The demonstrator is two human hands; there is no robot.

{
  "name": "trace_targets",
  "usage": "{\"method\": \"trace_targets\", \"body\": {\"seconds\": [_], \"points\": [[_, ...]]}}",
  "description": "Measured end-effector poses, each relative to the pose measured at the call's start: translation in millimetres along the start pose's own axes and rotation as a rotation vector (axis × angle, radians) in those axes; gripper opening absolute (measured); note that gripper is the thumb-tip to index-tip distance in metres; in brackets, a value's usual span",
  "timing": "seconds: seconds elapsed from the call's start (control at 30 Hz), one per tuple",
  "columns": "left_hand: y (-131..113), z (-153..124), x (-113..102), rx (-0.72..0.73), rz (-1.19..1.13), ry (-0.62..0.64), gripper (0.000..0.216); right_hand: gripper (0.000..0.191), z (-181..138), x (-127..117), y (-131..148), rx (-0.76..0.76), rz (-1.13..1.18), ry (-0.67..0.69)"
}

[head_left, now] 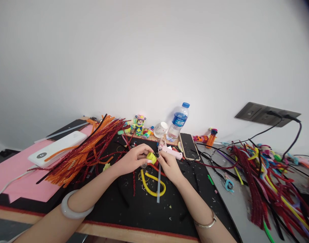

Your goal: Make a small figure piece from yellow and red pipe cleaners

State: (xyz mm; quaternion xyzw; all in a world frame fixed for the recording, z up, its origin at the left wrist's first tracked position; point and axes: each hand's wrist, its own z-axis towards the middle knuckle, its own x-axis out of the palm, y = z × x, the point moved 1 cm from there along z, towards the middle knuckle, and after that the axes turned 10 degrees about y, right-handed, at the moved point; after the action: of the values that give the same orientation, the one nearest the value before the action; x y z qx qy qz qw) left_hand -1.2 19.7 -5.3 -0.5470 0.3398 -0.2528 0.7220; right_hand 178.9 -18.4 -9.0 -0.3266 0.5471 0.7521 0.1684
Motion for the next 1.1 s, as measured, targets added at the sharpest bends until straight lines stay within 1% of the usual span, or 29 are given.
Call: {"method": "trace_targets", "body": {"seconds": [0.27,0.43,0.6,0.77,0.93,1.1], "points": [[-3.9,-0.2,1.1,0.023,-0.021,0.002,0.022,0.03,-1.1,-1.0,-5.3,0.054,-0.033,-0.022],[-7.2,-1.1,1.4,-0.052,0.008,-0.002,0.024,0.035,-0.9,-0.6,-4.6,0.046,-0.034,-0.009],[-8.5,-1.3,2.6,-0.094,0.002,0.008,0.027,0.035,-1.3,-0.7,-3.0,0.034,-0.027,-0.027],[-9.8,-1.9,5.0,-0.047,-0.023,0.009,0.028,0.033,-1.9,-1.3,-0.1,0.034,-0.021,-0.05],[-8.5,-2.9,6.7,-0.04,-0.052,0.023,0.031,0.032,-2.3,1.2,1.8,0.046,-0.042,-0.051],[-3.6,-1.2,7.1,-0.021,-0.087,-0.013,0.023,0.029,-2.5,4.1,1.7,0.052,-0.092,-0.034]]}}
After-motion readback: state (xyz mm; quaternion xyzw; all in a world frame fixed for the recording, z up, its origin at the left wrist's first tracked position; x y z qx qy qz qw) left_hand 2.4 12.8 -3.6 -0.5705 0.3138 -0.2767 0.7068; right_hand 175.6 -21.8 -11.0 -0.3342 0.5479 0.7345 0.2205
